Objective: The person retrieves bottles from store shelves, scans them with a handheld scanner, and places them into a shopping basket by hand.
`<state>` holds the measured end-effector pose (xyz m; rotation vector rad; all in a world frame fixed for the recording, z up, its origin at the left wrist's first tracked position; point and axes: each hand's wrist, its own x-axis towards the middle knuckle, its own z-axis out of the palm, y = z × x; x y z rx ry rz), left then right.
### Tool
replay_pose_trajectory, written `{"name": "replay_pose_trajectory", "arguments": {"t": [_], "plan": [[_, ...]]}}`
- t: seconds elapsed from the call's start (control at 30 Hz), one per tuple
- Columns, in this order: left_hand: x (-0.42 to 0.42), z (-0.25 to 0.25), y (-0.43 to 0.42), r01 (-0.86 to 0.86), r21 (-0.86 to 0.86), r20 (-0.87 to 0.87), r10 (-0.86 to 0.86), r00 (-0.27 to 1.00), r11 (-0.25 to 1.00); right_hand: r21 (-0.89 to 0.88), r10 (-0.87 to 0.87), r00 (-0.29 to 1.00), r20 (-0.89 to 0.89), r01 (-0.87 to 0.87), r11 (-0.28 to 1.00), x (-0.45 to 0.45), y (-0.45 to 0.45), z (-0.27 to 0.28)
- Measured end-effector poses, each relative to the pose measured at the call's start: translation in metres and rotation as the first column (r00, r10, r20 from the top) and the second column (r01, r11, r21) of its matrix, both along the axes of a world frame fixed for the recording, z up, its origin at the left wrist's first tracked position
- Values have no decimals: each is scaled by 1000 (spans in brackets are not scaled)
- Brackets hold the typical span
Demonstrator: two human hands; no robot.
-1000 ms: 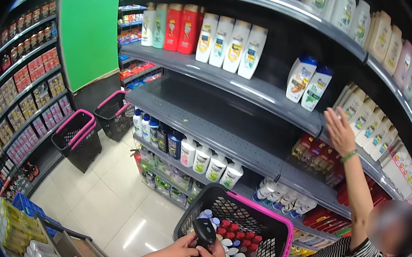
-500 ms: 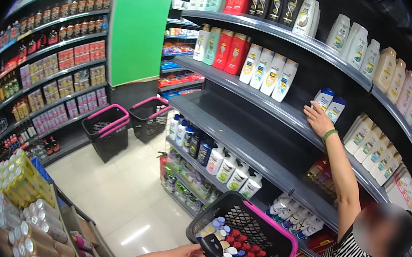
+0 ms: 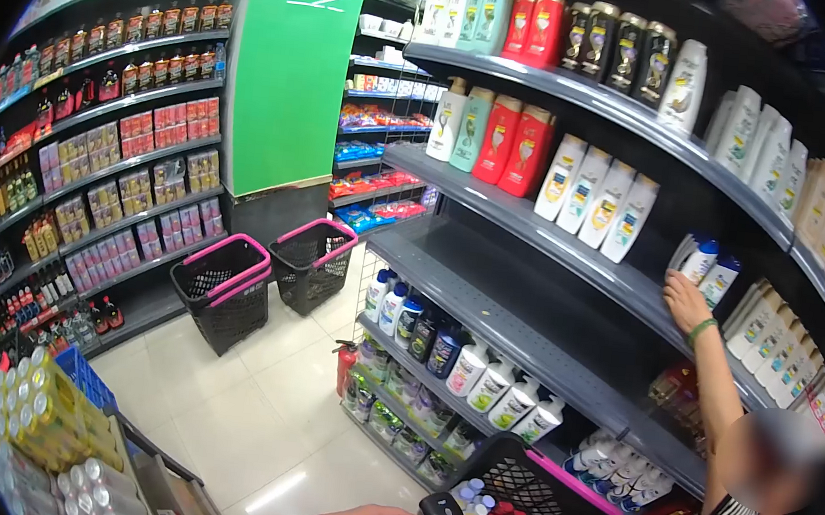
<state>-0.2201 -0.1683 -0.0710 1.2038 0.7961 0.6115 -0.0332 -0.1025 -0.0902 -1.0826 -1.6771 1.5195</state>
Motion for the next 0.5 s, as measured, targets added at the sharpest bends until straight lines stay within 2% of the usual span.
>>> {"name": "replay_pose_trajectory", "arguments": {"t": [0.03,0.1,0.17,0.27,0.5], "plan": [[-14,-1,7,-40,20,6,40,999,999,-15,-3,1000,3,3,1000,-12,3,-3],[-46,-4,20,-14,2,29,14,999,1000,-35,-11,1000,12,12,999,-35,10,-6],[-72,-7,35,-41,-43,-15,40,999,998,-36,-30,999,19,31,999,-52,25,-6],[-101,0,58,-17,-40,-87,14,996,999,-36,-86,996,27,87,996,-68,42,-3],[-121,-13,102,108,-4,-30,-108,994,994,-54,-187,980,69,191,980,-81,56,4]]}}
